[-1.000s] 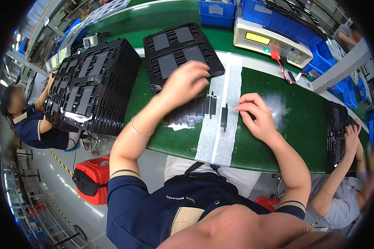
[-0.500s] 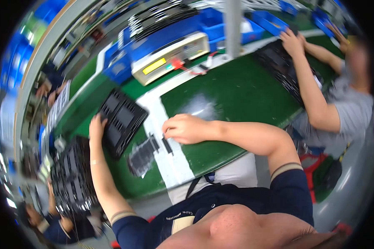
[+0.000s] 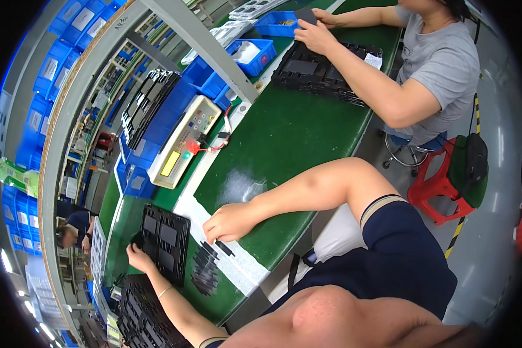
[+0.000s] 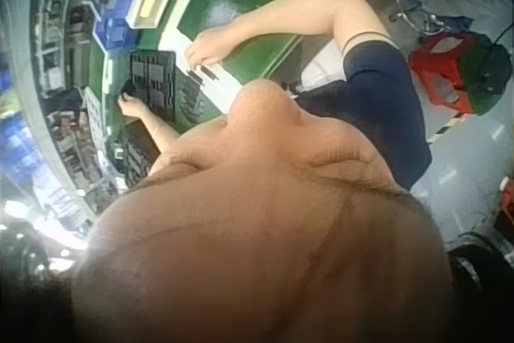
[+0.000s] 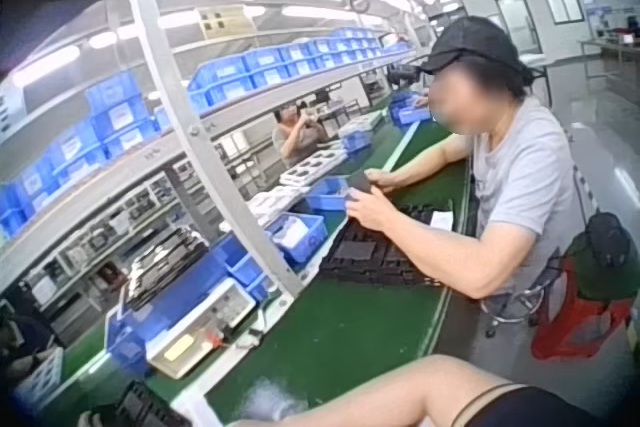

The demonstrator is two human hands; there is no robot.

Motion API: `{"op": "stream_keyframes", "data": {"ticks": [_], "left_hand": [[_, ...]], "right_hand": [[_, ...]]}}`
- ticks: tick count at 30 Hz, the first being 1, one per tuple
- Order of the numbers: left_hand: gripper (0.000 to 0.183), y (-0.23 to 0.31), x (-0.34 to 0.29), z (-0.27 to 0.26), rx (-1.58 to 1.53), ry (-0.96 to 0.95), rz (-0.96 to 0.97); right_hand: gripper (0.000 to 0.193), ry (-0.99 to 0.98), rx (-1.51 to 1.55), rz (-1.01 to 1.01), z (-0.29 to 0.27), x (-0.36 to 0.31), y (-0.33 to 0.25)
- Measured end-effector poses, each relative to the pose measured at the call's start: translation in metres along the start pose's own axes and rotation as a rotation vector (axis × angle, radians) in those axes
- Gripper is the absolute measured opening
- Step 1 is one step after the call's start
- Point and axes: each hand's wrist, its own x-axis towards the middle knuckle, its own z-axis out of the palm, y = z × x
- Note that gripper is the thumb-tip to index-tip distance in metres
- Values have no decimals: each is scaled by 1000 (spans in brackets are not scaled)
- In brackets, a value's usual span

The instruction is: Applying stickers and film to electronic components on a factory assembly line.

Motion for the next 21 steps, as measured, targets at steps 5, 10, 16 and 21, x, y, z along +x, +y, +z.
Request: {"op": "stream_keyframes", "data": {"ticks": [5,10,16,21], "left_hand": [[15,143,-21,-79,-803,24,58],[16,238,-73,-146,-711,1,1071],[37,229,-94,-133,-773,-136,936],[48,224,-121,-129,-1558,-966,-213]], "right_hand": [[29,55,503,475,-9,4,-11],[29,367,1414,915,-4,11,-16],[18,478,1126,935,-17,9,-10],[21,276,679,770,-28,12,-13]]}}
